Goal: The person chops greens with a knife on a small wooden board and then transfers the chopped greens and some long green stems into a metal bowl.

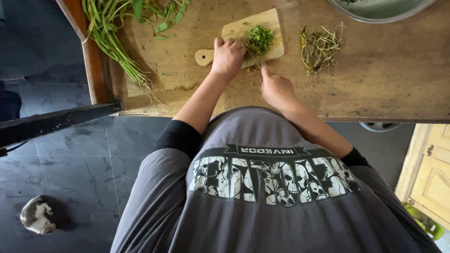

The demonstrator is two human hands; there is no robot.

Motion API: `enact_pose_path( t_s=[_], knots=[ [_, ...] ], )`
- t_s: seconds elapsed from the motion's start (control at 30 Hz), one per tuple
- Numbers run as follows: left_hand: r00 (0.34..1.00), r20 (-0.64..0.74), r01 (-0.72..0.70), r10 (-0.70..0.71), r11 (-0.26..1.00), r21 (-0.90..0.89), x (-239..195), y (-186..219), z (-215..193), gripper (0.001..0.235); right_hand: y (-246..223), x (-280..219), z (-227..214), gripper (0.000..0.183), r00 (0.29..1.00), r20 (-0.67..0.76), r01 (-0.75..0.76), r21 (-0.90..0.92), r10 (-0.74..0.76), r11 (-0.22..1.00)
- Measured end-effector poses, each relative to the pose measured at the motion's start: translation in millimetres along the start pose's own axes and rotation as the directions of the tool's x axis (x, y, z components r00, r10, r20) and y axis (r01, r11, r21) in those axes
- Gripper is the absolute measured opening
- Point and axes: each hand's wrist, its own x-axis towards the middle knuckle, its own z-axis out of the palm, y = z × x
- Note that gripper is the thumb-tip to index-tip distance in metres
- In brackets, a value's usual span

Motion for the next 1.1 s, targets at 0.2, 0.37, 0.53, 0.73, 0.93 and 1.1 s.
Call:
enact_pose_path(
  t_s=[0.2,0.37,0.53,0.73,0.93,1.1],
  knots=[
    [0.994,-0.07,-0.08,0.082,0.996,0.034,-10,-4,-2,0.017,11,2,17,0.058,0.981,0.194,-0.037,0.067,0.023,0.997],
    [0.995,-0.089,0.027,-0.04,0.989,-0.142,-10,-8,5,0.012,25,4,45,0.051,0.998,0.041,-0.049,0.069,0.046,0.996],
    [0.999,-0.04,0.018,-0.02,0.999,-0.051,-5,-4,9,0.005,23,-3,42,0.045,0.943,-0.327,0.133,0.186,-0.067,0.973],
    [0.999,-0.04,-0.015,0.015,1.0,0.002,-3,-2,1,0.005,0,-2,-8,0.075,0.996,-0.09,0.02,-0.016,-0.021,1.0],
    [0.999,0.016,-0.047,0.046,0.999,0.026,0,-1,-8,0.008,-15,-3,-17,0.078,0.996,-0.071,0.046,-0.193,-0.06,0.98],
    [0.999,0.036,-0.035,0.036,0.999,-0.023,0,0,-8,0.008,-22,-8,-19,0.081,0.997,-0.059,0.03,-0.286,-0.048,0.958]
  ],
)
